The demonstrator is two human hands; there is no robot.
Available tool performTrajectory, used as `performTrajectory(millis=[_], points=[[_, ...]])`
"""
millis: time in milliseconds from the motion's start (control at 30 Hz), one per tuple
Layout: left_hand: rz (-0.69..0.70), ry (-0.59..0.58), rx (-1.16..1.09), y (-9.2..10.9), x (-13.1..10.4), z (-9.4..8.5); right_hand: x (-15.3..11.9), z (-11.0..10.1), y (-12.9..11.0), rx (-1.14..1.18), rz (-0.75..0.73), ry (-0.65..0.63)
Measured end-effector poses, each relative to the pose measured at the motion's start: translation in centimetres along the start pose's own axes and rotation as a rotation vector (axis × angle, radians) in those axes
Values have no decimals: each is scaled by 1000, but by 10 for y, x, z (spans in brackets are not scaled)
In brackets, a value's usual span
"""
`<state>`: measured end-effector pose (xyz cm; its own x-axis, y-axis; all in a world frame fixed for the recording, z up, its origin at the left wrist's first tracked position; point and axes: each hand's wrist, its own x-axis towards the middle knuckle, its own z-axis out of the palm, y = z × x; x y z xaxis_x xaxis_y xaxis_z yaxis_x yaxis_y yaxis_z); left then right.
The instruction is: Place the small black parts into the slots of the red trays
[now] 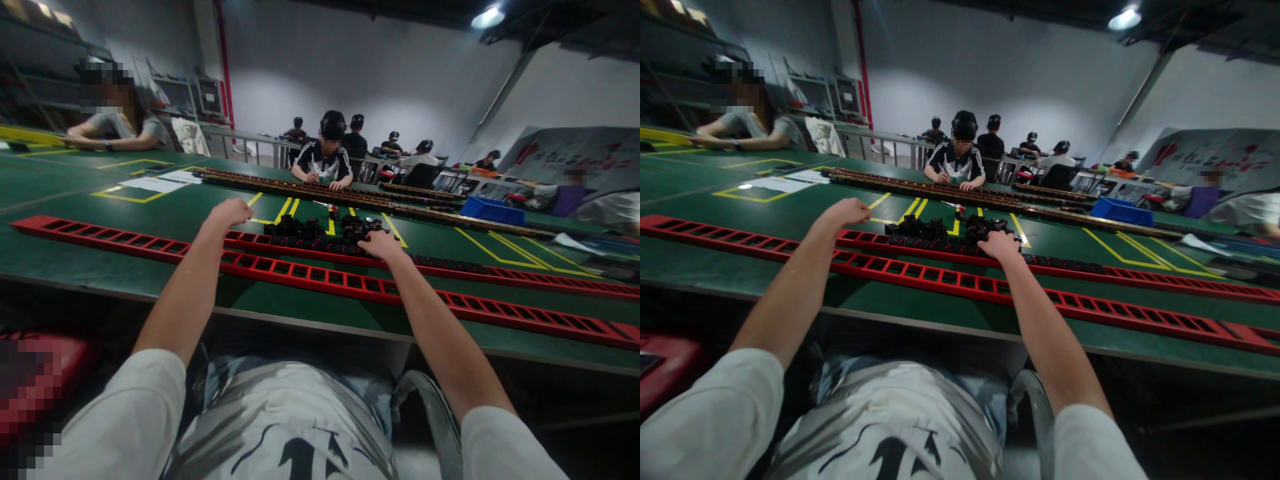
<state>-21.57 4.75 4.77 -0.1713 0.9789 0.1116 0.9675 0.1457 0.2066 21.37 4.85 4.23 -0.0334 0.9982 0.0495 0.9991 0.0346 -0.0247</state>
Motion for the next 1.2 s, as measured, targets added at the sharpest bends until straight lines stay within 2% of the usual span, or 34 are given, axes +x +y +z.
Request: performTrajectory(millis=[67,133,200,300,367,433,533,800,933,1200], points=[[-50,63,-8,-7,2,0,0,0,0,-6,-5,4],[-9,88,-25,-5,1,1,-1,0,0,-12,-6,3],[148,58,-70,7,-3,4,-1,1,1,-10,-4,8],[501,-15,-157,39,-13,13,-2,2,1,-2,-15,29],[646,-38,-131,61,-19,20,-2,3,2,-2,-23,41],[731,-78,-86,77,-25,27,-2,4,2,-5,-22,44],[772,-100,-51,90,-30,37,-2,2,1,-9,-12,31],[777,-29,3,98,-33,54,0,0,0,1,0,2],[749,27,89,101,-38,56,1,1,1,8,-2,0],[860,43,210,98,-42,51,-1,1,0,17,-8,1]])
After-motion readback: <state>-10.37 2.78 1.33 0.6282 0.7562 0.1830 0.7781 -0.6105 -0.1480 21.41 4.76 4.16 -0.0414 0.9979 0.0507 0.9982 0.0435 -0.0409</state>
